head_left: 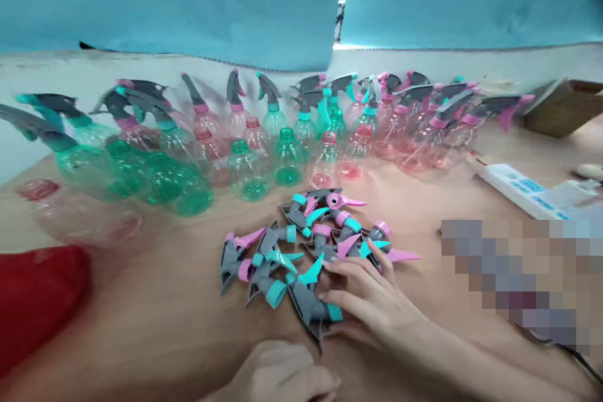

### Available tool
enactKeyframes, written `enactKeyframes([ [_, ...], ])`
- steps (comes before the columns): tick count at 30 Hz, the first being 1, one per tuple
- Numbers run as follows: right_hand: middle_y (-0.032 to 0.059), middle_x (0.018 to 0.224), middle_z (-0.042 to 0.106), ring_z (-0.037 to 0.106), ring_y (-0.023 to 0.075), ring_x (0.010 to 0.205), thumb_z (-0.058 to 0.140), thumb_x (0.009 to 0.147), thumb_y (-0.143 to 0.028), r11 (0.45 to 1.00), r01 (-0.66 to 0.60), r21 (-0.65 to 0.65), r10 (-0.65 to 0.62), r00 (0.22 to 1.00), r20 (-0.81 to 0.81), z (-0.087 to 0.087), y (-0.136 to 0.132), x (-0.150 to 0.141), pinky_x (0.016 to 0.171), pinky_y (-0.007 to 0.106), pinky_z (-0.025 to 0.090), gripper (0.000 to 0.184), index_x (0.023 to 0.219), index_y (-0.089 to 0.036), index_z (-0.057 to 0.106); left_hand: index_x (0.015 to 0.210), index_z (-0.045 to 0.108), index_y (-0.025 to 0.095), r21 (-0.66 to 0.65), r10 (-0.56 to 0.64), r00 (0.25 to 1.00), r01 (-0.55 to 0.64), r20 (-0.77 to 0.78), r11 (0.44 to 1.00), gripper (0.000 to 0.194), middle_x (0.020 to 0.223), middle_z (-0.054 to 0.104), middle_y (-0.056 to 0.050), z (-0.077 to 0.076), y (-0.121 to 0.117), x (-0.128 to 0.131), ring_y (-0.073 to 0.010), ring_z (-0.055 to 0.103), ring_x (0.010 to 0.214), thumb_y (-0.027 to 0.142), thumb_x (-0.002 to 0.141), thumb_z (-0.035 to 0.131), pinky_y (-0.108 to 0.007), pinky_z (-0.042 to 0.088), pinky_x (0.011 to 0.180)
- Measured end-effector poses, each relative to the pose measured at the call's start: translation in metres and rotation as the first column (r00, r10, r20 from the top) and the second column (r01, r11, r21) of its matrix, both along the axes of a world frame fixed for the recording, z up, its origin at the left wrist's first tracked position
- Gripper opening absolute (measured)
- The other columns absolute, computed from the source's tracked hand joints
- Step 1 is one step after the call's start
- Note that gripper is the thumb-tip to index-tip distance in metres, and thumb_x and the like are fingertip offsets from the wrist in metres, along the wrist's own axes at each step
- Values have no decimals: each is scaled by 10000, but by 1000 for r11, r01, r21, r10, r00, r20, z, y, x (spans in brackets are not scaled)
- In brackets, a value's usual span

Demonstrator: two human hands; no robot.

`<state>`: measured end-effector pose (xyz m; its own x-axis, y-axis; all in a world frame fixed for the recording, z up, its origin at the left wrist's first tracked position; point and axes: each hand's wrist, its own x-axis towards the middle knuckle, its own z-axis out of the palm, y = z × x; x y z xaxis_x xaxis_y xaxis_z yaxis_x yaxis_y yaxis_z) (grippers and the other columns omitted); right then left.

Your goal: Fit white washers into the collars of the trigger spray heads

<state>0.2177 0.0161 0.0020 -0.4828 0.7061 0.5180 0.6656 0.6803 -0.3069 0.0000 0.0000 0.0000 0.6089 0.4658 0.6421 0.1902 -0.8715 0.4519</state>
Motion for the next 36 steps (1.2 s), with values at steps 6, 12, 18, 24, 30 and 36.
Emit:
enactKeyframes([
  [6, -6, 933, 682, 600, 150, 897, 567, 921, -357, 990, -49, -131, 47, 999, -16, 6, -6, -3, 1048, 423, 262, 176, 1033, -233, 622, 895, 600, 155, 11, 81, 993, -80, -83, 997, 223, 577, 554, 6, 17, 10, -3, -126, 470, 523, 3, 779, 486, -225, 390, 497],
  [12, 46, 976, 644, 599, 165, 946, 628, 879, -331, 895, -223, -386, 79, 931, -356, 21, -11, 1, 947, 354, 427, 233, 1057, -183, 597, 1173, 531, 130, 145, 234, 950, -207, -207, 967, 483, 1109, 626, -156, 22, 21, -12, -282, 575, 1052, 395, 784, 639, -446, 417, 945],
  [18, 0, 826, 602, 590, 125, 776, 690, 788, -486, 474, -579, -663, -277, 617, -737, 29, -21, -6, 698, 236, 496, 314, 910, -204, 622, 1372, 352, 191, -106, 1, 987, -19, -159, 994, 631, 1012, 703, -100, 12, 13, -15, -228, 659, 897, 329, 829, 644, -415, 442, 944],
  [24, -23, 930, 632, 627, 108, 827, 829, 672, -333, 343, -743, -574, -369, 455, -810, 16, -19, -10, 769, 232, 502, 471, 1040, -249, 547, 1168, 474, 304, -675, 75, 996, -85, -44, 733, 315, 822, 695, 6, 18, 5, -8, -147, 658, 577, 244, 875, 576, -232, 536, 552],
  [30, 1, 934, 629, 623, 132, 865, 741, 782, -230, 502, -541, -675, -264, 647, -715, 12, -17, -7, 797, 272, 506, 358, 1072, -230, 533, 1256, 360, 276, -976, 165, 983, -114, -83, 186, 459, 694, 606, 43, 23, 2, -2, -99, 594, 418, 467, 888, 557, -175, 479, 430],
  [36, 5, 735, 579, 558, 121, 654, 615, 857, -437, 409, -484, -774, -304, 727, -616, 10, -17, -3, 606, 254, 457, 292, 872, -154, 545, 1285, 396, 324, -987, 137, 985, 82, 101, 141, 416, 937, 615, -10, 23, 8, -2, -158, 675, 706, 461, 912, 519, -277, 575, 649],
])
